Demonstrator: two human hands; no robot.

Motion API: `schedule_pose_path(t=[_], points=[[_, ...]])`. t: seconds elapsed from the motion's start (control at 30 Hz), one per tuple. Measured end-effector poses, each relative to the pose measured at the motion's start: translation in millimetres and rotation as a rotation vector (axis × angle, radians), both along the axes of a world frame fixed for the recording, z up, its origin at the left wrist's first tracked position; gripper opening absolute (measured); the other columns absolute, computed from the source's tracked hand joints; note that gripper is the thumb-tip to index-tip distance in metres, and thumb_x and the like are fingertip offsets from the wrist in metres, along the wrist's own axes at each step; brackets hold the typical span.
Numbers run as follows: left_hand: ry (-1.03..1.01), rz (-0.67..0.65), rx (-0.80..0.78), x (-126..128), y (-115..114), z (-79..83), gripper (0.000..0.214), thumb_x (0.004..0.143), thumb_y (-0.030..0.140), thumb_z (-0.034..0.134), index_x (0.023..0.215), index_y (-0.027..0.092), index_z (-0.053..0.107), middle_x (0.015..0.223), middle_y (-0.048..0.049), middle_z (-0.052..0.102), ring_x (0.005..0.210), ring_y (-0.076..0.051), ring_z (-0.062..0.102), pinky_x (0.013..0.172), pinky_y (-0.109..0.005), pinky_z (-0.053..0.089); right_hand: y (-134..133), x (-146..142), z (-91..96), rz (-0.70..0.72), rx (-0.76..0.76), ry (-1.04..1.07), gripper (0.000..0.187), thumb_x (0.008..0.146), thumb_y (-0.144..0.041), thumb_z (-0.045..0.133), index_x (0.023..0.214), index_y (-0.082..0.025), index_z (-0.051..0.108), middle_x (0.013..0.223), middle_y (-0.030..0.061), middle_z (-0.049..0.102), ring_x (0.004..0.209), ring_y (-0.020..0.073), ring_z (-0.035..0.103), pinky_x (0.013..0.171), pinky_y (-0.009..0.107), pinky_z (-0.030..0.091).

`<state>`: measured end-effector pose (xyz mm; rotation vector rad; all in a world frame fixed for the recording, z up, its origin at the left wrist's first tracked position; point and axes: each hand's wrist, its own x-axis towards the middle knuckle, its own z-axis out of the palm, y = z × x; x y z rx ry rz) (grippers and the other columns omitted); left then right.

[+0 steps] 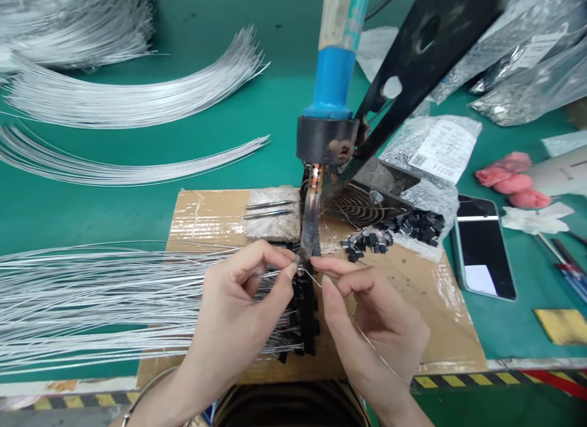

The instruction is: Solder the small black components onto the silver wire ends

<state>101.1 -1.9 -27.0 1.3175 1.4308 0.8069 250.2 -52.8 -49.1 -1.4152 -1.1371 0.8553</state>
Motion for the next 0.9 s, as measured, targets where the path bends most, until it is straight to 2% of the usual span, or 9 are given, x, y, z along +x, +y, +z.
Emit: schedule_pose_path(t=[0.3,0.67,0.9], points=[[-0.027,-0.003,0.004,-3.7,-4.1,-3.1,0.012,0.09,0.015,0.07,0.079,0.022,0.071,0.087,0.0012,0.077,0.079,-0.014,0.071,0.069,-0.021,0.052,-0.1,1.9,-4.5,0.019,0.086,-0.028,0.022,0.091,-0.003,0.07,0.085,-0.023,0.064,0.112,0.0036,0.083,0.102,0.0178,0.08,0.093,0.028,0.061],[-0.028,-0.001,0.037,-4.8,-3.9,-4.7,0.014,0.09,0.014,0.071,0.079,0.023,0.072,0.088,0.0024,0.078,0.08,-0.013,0.07,0.067,-0.019,0.05,0.7,-0.1,-7.1,0.01,0.127,-0.05,0.023,0.089,-0.001,0.071,0.087,-0.023,0.066,0.113,0.0026,0.083,0.098,0.0149,0.081,0.09,0.024,0.062],[-0.018,0.002,0.056,-4.9,-3.9,-4.3,0.013,0.089,0.014,0.072,0.079,0.023,0.072,0.089,0.0022,0.079,0.078,-0.012,0.071,0.063,-0.018,0.049,-1.1,-1.0,-8.4,0.018,0.151,-0.044,0.023,0.089,0.001,0.07,0.088,-0.022,0.066,0.114,0.004,0.082,0.097,0.0159,0.081,0.088,0.025,0.062]])
